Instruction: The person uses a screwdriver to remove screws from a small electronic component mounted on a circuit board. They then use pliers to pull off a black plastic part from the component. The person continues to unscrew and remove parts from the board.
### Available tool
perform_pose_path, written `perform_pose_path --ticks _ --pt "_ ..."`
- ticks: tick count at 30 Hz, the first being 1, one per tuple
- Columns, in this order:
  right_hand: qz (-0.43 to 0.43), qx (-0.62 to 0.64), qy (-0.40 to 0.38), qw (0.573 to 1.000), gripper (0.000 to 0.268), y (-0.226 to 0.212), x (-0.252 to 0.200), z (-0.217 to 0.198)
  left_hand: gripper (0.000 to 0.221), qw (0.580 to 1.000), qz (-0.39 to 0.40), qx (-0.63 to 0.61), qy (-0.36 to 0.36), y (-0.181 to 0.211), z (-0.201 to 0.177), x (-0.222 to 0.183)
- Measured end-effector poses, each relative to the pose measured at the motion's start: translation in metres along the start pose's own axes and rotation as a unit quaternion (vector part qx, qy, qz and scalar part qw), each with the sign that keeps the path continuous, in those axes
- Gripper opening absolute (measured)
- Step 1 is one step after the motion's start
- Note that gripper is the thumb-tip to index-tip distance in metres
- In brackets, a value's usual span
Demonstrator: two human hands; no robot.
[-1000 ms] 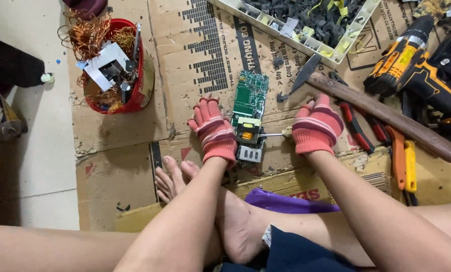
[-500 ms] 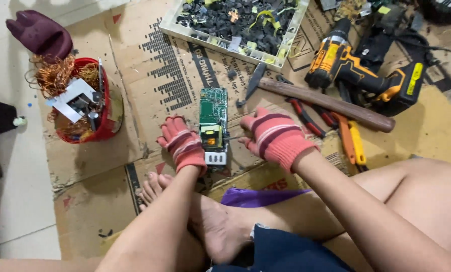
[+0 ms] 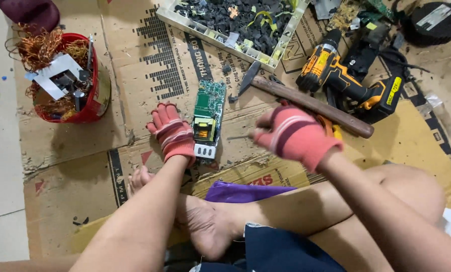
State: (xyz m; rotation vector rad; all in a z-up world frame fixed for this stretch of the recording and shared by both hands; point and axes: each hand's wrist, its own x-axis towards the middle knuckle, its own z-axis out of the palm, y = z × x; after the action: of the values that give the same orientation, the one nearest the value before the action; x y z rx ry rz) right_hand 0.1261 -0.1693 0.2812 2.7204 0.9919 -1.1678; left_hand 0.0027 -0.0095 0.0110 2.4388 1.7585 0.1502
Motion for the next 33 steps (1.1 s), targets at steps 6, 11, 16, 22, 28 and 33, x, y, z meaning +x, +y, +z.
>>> perform_pose_path --ticks 6,11,16,22,28,33 --pt "-0.029 -0.098 0.031 0.994 0.038 -0.025 0.019 0.031 0.062 1.000 -0.008 -0.023 -0.018 -0.004 0.005 0.004" --pt "-0.059 -0.191 0.057 0.978 0.031 -0.041 0.026 0.049 0.058 0.999 0.013 -0.049 0.017 -0.009 0.016 0.006" --pt "-0.034 -0.275 0.062 0.959 0.027 -0.090 0.034 0.048 0.051 0.997 0.022 -0.073 0.027 -0.010 0.010 0.006" --pt "0.082 -0.449 -0.012 0.890 0.048 -0.123 0.105 0.062 0.036 0.995 0.024 -0.075 0.067 -0.011 0.011 0.005" --pt "0.040 -0.501 -0.118 0.857 0.048 -0.156 0.050 0.021 0.022 0.988 0.042 -0.073 0.131 -0.012 0.008 0.001" --pt "-0.040 -0.310 -0.012 0.950 0.033 -0.110 0.075 0.018 0.024 0.988 0.051 -0.065 0.132 -0.011 0.006 0.004"
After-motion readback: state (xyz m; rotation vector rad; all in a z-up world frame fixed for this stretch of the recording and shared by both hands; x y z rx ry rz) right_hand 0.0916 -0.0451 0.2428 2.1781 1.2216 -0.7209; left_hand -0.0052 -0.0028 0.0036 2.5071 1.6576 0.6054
